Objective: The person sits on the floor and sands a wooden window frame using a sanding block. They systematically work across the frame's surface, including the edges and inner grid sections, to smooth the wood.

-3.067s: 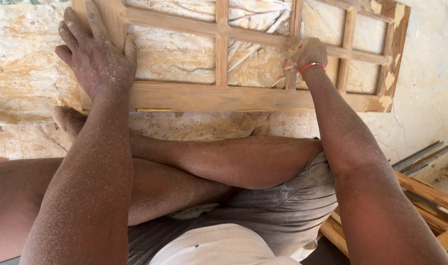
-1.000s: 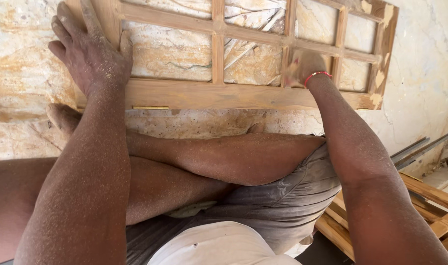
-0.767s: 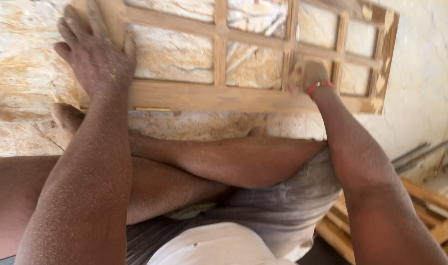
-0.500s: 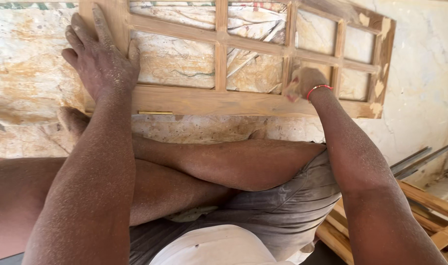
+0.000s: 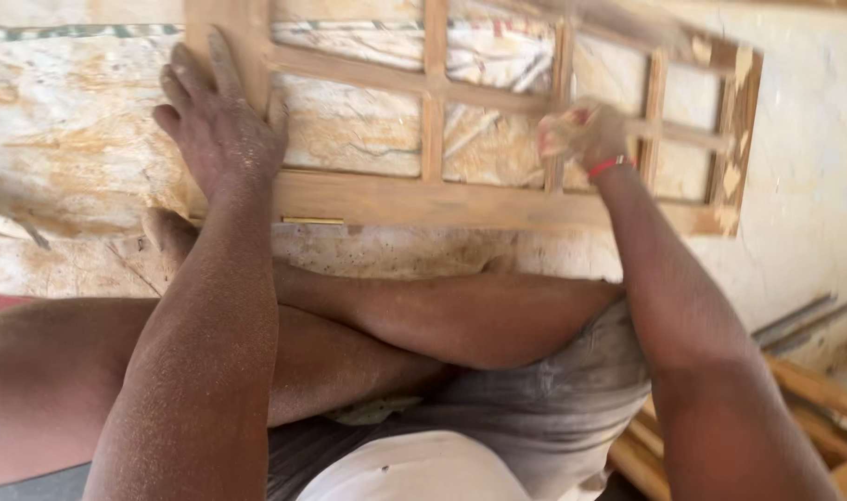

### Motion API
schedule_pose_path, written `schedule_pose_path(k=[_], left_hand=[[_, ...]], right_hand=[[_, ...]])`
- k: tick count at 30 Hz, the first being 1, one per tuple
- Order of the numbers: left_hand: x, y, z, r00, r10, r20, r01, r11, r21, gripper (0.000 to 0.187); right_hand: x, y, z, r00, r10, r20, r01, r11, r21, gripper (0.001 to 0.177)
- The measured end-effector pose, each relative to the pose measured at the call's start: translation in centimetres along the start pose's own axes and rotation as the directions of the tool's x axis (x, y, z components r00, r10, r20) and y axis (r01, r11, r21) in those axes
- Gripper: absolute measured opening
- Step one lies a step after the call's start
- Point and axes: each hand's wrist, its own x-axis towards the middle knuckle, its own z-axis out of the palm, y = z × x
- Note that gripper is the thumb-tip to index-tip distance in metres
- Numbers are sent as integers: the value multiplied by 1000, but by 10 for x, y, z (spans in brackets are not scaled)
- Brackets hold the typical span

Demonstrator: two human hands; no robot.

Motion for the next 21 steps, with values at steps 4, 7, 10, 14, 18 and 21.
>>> schedule_pose_path(k=[4, 7, 10, 14, 18, 21], left_hand=[[-3, -3, -1, 1000, -5, 9, 5, 999, 48, 81], [-2, 1, 0, 1000, -12, 27, 10, 998, 57, 81], [-1, -2, 2, 999, -16, 35, 13, 997, 73, 81], [4, -4, 6, 1000, 15, -12, -13, 994, 113, 84], [-1, -4, 7, 1000, 3, -6, -2, 999, 46, 84], [2, -4, 4, 1000, -2, -12, 2, 1000, 31, 84]], right_hand=[[-10, -95, 7, 957, 79, 279, -140, 968, 208, 29], [-17, -136, 31, 937, -72, 343, 47, 996, 80, 34], [-16, -153, 59, 892, 9, 452, -45, 997, 68, 33], [-3, -160, 82, 926, -142, 349, 104, 986, 127, 37], [16, -170, 89, 982, 41, 184, -88, 964, 253, 30], [24, -175, 87, 990, 52, 130, -97, 924, 371, 30]])
